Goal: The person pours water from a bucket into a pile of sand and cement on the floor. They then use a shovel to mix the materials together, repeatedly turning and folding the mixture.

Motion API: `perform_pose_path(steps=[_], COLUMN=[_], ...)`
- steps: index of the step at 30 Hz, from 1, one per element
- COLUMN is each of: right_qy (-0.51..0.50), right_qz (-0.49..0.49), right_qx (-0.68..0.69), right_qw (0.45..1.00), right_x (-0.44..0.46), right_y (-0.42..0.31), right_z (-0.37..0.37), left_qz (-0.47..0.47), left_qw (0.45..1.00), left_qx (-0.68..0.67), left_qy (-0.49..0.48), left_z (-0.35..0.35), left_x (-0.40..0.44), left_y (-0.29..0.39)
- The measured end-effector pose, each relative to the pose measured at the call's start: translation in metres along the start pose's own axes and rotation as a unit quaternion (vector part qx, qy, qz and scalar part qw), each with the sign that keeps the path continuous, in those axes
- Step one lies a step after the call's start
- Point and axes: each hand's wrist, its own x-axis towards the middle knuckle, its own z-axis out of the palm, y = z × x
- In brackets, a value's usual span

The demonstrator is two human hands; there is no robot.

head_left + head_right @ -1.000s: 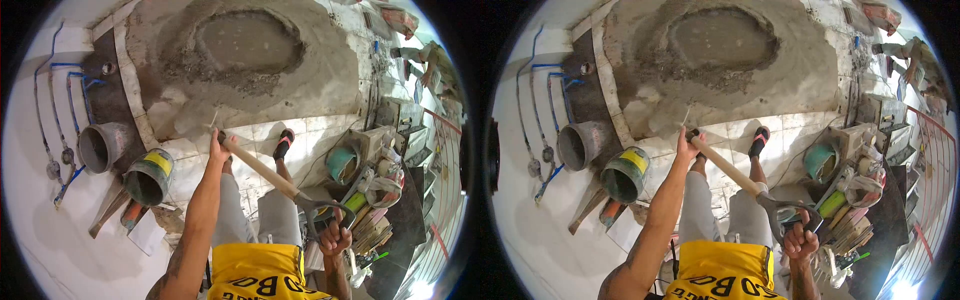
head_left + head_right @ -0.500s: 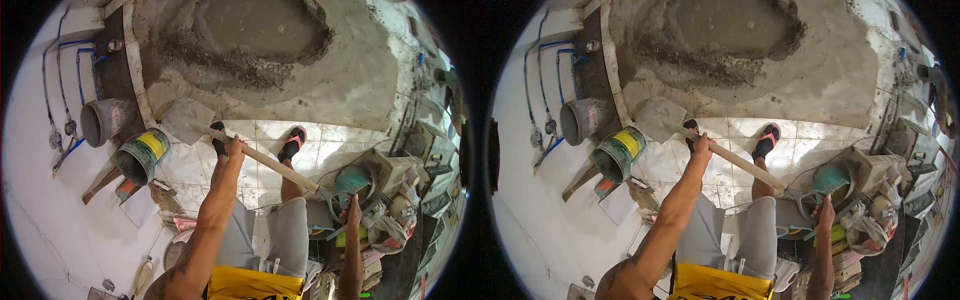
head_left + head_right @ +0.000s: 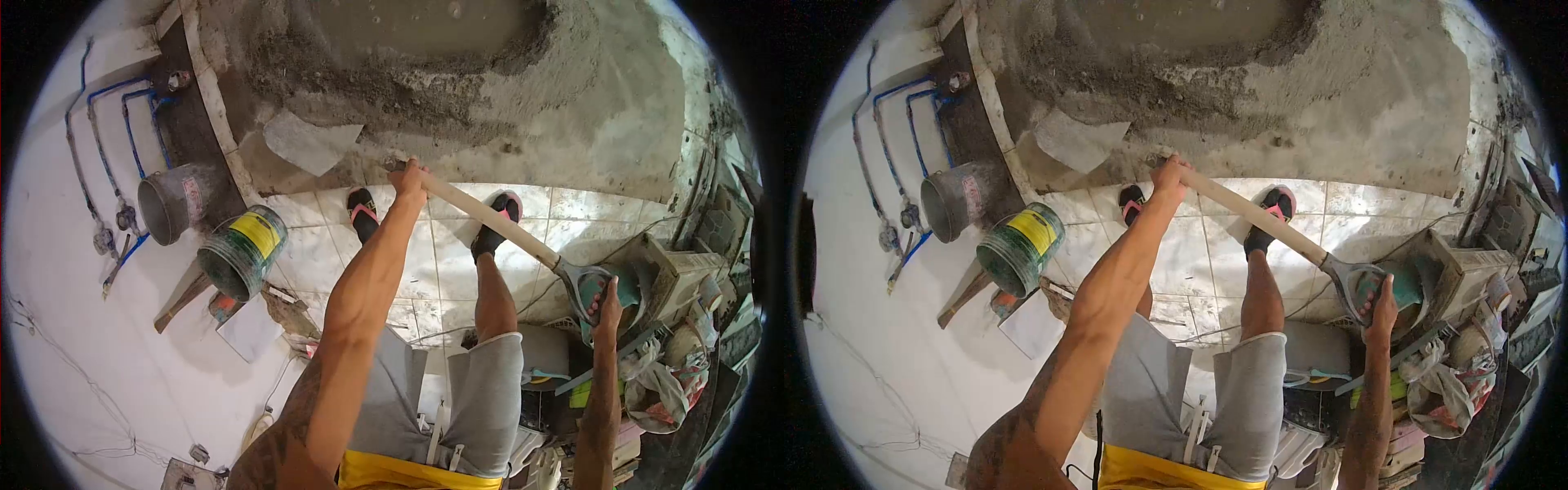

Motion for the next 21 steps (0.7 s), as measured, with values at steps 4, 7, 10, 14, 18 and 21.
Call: perform_pose_path(steps=[4,7,10,14,18,21], right_qy=[0.027,0.039,0.008,0.015,-0.02,-0.035], right_qz=[0.004,0.013,0.037,0.05,0.088,0.117], right_qx=[-0.019,-0.003,0.003,0.007,0.031,0.064], right_qw=[0.999,0.999,0.999,0.999,0.995,0.99], right_x=[-0.016,-0.02,-0.034,-0.048,-0.059,-0.059], right_y=[-0.018,-0.022,-0.027,-0.028,-0.025,-0.015], right_z=[-0.017,-0.034,-0.048,-0.057,-0.063,-0.068], left_qz=[-0.004,0.042,0.056,0.056,0.049,0.052], left_qw=[0.999,0.998,0.996,0.996,0.995,0.99], left_qx=[-0.041,-0.017,0.014,0.019,0.039,0.037], left_qy=[-0.008,-0.035,-0.073,-0.071,-0.073,-0.123], left_z=[0.008,0.013,0.012,0.025,0.027,0.024], left_x=[-0.039,-0.048,-0.064,-0.096,-0.114,-0.124], left_y=[0.006,0.004,0.008,0.024,0.04,0.05])
